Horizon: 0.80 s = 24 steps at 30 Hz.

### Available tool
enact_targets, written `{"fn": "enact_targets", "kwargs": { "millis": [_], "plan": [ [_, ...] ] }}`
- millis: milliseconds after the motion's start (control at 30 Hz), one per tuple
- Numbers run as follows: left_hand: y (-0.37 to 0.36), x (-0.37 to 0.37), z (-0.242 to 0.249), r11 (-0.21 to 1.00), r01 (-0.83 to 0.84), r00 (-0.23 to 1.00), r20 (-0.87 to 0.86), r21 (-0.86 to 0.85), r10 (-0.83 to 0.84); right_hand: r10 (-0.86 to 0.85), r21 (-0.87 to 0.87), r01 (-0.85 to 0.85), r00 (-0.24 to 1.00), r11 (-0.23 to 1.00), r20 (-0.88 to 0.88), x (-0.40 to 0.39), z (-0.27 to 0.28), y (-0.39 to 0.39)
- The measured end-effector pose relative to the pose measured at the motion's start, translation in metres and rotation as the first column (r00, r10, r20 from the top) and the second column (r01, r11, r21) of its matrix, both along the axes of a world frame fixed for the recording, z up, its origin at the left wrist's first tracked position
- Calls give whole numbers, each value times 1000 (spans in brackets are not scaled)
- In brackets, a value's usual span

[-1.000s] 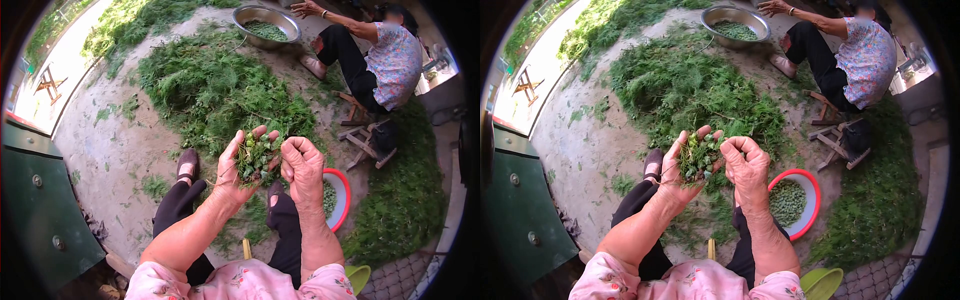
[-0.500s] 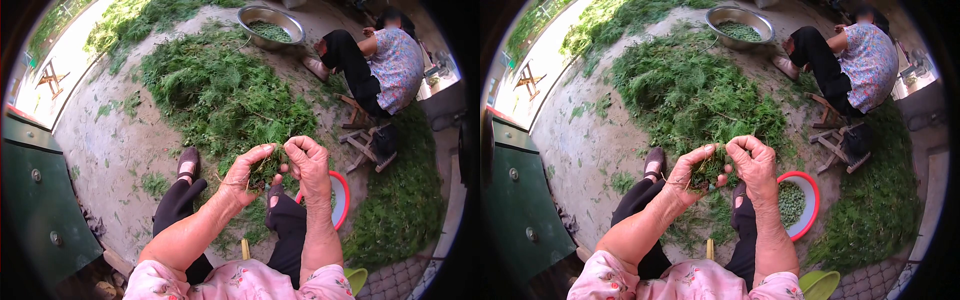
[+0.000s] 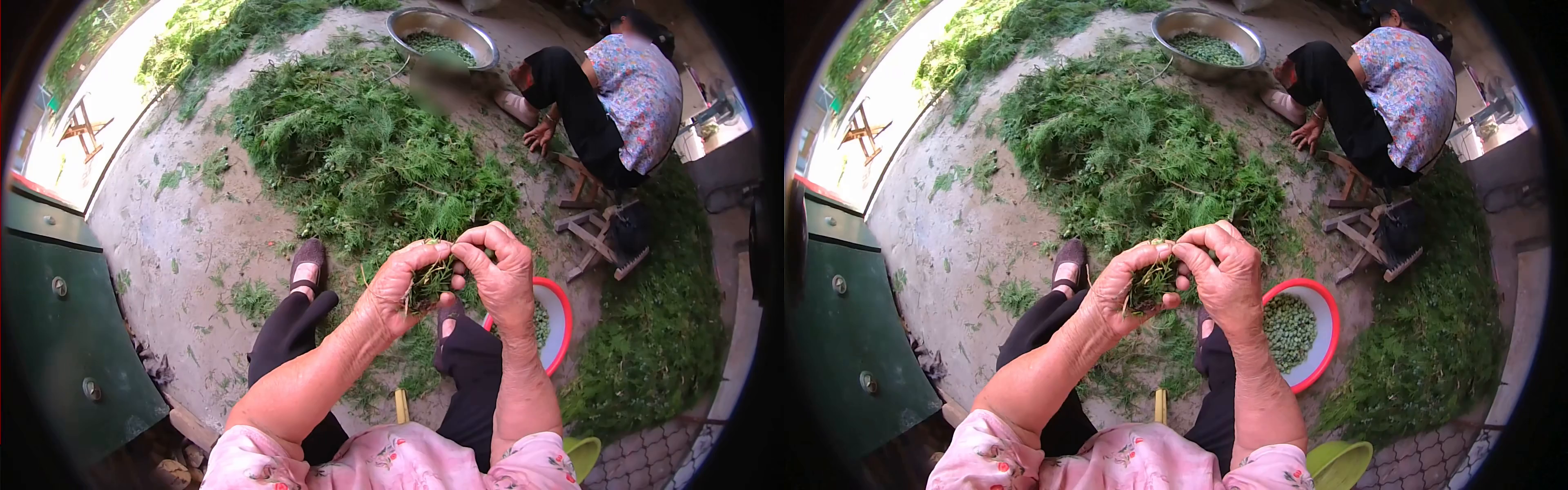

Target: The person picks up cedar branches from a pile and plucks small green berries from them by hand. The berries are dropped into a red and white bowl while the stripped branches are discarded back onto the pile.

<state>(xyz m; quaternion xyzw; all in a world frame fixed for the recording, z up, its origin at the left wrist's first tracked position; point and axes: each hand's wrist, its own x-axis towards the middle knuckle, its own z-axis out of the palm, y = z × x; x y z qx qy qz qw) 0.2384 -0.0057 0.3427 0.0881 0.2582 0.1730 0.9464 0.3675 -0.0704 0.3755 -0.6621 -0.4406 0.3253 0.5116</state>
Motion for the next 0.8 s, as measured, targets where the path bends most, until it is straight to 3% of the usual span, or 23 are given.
{"fn": "enact_targets", "kwargs": {
  "millis": [33, 100, 167, 200, 233, 300, 333, 367, 433, 467, 567, 700, 733, 767, 800],
  "plan": [
    [0, 0, -1, 1000, 20, 1000, -6, 17, -20, -12, 65, -2, 976, 998, 216, -1, -1, 1],
    [0, -2, 0, 999, 30, 999, 12, 42, -31, -25, 60, 12, 976, 998, 218, -2, 0, 1],
    [1, -3, 0, 997, 38, 999, 29, 68, -41, -278, 116, 262, 949, 958, 151, 2, -9, 2],
    [2, -3, 1, 999, 21, 999, 40, 35, -22, -298, 13, 304, 941, 952, -161, 5, -2, 1],
    [3, -3, 1, 1000, 2, 999, 50, 2, -2, -297, 12, 303, 941, 953, -160, 10, 0, -1],
    [3, -5, 4, 1000, -15, 999, 49, 16, 14, -43, -74, 32, 985, 997, -165, 19, 2, -6],
    [4, -5, 6, 999, -28, 999, 47, 30, 27, -157, -110, 150, 986, 982, -53, 13, 3, -3],
    [4, -5, 6, 999, -26, 999, 47, 30, 25, -159, -110, 152, 986, 982, -53, 8, 6, 0],
    [4, -5, 5, 998, -59, 998, -4, -30, 59, -77, 95, 73, 996, 993, 40, 1, 10, 4],
    [3, -5, 5, 998, -58, 998, -5, -31, 58, 48, 71, -52, 997, 996, 58, 4, 6, 2],
    [2, -5, -1, 998, -59, 998, -32, -1, 59, 48, -2, -49, 980, 999, -192, -7, 6, 3],
    [3, -5, -6, 999, -41, 995, 91, -31, 43, 60, 56, -56, 996, 997, -71, 2, -5, 3],
    [3, -5, -5, 995, -56, 984, 163, -82, 69, 55, 92, -13, 885, 996, -462, 8, -6, 0],
    [4, -4, -1, 995, -57, 984, 163, -81, 69, 60, 109, 39, 628, 993, -776, 11, -5, -1],
    [3, -3, 4, 983, -133, 979, 135, -124, 149, 21, 118, 130, 583, 985, -812, 9, -2, 1]
  ]
}}
